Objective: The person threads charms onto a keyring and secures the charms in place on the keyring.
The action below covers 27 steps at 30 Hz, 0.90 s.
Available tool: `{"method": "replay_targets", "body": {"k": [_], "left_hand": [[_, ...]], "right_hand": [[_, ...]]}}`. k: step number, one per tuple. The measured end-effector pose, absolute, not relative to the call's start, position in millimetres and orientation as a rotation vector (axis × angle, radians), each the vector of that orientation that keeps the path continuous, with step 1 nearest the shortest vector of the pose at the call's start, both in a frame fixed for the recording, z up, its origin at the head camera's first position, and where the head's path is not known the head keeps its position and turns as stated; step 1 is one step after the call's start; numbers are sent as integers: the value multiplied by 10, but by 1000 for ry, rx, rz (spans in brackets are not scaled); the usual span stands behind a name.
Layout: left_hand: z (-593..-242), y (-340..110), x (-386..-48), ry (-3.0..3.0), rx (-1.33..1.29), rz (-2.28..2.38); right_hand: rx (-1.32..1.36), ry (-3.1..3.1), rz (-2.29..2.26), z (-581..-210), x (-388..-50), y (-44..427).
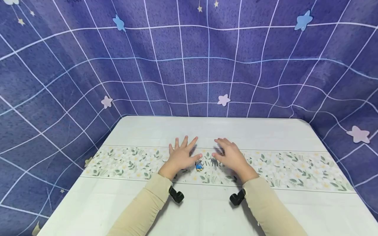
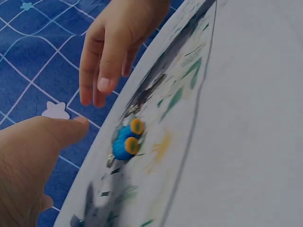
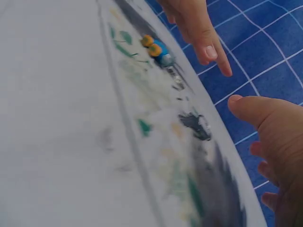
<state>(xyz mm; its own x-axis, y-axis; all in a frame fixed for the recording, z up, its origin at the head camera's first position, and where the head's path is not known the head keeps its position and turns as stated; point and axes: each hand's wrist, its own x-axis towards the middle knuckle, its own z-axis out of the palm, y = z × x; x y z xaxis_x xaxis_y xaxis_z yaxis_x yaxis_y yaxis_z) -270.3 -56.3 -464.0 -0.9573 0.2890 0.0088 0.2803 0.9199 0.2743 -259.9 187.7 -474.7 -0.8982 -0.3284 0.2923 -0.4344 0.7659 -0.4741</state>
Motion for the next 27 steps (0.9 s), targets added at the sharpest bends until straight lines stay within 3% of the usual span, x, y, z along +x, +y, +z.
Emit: {"method": "replay_targets", "body": {"k": [27], "left_hand": [[-4868, -460, -2652, 3106, 591, 669]], "right_hand": [[577, -2718, 869, -5018, -2548, 1860]]}}
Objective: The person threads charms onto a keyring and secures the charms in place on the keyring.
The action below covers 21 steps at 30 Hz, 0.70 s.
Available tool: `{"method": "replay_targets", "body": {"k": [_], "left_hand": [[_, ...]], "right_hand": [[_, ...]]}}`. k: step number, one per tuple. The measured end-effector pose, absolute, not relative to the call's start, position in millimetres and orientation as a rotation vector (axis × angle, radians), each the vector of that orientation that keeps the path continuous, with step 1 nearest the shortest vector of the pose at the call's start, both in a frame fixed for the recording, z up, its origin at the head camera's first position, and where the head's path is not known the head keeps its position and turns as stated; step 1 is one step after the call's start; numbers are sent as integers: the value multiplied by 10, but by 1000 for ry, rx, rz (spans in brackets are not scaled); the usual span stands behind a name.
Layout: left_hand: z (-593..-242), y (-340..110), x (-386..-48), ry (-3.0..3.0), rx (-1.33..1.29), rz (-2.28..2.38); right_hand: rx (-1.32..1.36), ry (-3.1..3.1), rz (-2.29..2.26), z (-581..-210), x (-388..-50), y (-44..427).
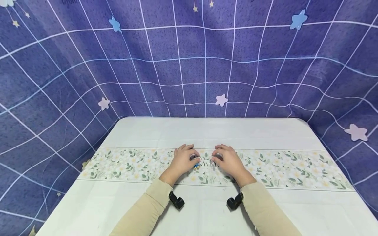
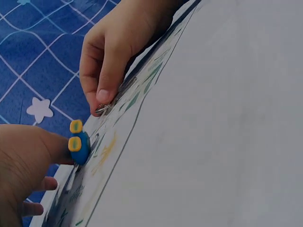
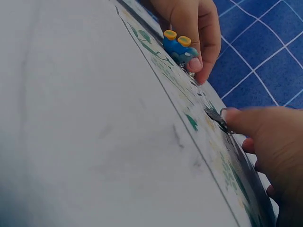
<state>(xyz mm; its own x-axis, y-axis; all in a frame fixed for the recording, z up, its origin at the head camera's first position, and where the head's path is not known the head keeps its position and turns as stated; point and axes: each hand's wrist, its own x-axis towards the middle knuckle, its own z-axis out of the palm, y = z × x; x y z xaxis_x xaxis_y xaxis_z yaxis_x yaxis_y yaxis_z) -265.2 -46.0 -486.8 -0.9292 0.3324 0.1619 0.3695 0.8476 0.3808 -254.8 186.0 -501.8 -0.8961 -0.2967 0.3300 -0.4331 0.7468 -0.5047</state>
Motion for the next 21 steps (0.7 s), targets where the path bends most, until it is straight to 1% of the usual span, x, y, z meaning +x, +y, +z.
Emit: {"method": "replay_targets", "body": {"k": [13, 21], "left_hand": [[-4782, -424, -2618, -2928, -498, -817], [-4778, -448, -2618, -2900, -496, -930]], "right_hand": [[481, -2664, 1008, -4998, -2570, 1831], [372, -2635, 1316, -4996, -2547, 1830]]}}
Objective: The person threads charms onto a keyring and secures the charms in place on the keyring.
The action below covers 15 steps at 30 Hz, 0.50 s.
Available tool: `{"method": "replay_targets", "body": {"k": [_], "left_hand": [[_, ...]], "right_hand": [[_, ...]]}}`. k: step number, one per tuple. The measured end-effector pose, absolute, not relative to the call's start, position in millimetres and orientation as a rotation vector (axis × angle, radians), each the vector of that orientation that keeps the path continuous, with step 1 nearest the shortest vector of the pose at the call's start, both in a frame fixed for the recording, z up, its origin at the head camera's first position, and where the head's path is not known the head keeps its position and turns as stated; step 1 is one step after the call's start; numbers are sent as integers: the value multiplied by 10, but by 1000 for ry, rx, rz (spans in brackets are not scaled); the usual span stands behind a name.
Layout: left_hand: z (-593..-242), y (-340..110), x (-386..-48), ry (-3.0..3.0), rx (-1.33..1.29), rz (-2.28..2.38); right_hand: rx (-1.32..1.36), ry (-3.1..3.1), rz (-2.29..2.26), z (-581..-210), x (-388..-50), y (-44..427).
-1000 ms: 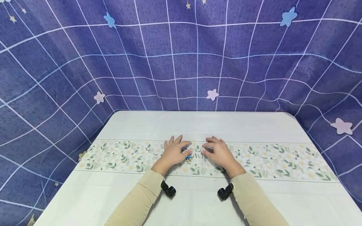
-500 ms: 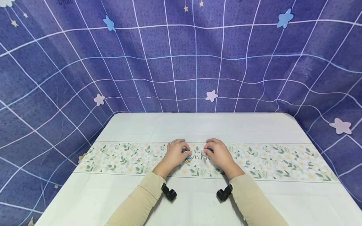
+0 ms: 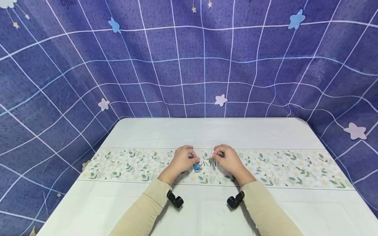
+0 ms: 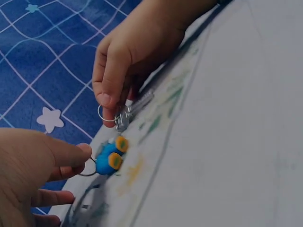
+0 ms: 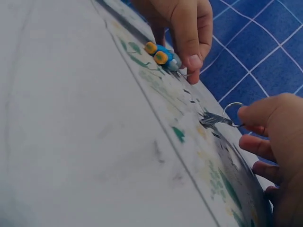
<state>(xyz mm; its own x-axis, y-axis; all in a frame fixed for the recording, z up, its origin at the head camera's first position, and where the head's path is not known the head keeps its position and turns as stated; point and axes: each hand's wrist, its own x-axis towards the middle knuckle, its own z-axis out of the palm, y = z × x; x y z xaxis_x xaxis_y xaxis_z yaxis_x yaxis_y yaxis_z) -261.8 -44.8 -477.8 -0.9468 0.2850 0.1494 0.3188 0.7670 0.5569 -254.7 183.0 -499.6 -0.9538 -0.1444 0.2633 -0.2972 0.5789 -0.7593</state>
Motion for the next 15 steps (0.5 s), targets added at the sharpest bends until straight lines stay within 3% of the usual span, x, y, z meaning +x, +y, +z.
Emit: {"method": "replay_targets", "body": {"k": [15], "left_hand": [[-4662, -488, -2651, -2890, -369, -1558]], "right_hand": [[218, -2423, 1941, -4869, -2524, 1821]]}}
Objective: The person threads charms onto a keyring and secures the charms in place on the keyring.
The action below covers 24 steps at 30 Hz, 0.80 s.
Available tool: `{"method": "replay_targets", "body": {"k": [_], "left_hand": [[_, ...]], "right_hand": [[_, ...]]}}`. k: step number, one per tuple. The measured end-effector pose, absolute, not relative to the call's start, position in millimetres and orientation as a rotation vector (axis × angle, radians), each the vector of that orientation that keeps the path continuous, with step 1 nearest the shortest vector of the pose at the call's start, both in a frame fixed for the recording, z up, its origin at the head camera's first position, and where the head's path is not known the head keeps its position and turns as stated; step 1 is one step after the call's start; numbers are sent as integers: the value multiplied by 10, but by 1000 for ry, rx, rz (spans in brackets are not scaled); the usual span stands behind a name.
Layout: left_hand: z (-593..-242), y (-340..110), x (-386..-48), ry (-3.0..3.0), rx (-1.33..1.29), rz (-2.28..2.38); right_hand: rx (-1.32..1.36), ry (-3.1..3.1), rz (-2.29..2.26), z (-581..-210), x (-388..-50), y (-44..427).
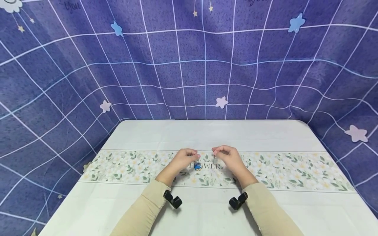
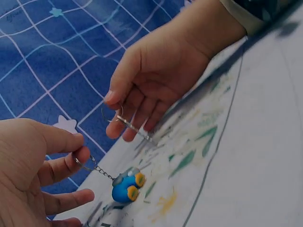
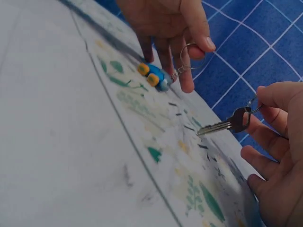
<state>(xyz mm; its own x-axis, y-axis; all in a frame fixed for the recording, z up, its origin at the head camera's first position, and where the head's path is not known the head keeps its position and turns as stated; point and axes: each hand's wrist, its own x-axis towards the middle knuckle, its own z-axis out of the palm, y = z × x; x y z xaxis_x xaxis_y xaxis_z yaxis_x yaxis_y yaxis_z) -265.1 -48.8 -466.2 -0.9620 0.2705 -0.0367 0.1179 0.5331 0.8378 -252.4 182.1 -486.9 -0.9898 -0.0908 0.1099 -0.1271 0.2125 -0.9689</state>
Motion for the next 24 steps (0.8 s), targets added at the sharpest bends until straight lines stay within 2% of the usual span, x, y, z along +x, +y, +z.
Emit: {"method": "replay_targets", "body": {"k": [8, 24], "left_hand": [[-4621, -463, -2639, 2328, 240, 1660], [-4636, -466, -2670, 1932, 356, 2024]], "right_hand": [[154, -2282, 2169, -4821, -2539, 1815], [146, -1819, 2587, -4695, -2475, 1745]]}}
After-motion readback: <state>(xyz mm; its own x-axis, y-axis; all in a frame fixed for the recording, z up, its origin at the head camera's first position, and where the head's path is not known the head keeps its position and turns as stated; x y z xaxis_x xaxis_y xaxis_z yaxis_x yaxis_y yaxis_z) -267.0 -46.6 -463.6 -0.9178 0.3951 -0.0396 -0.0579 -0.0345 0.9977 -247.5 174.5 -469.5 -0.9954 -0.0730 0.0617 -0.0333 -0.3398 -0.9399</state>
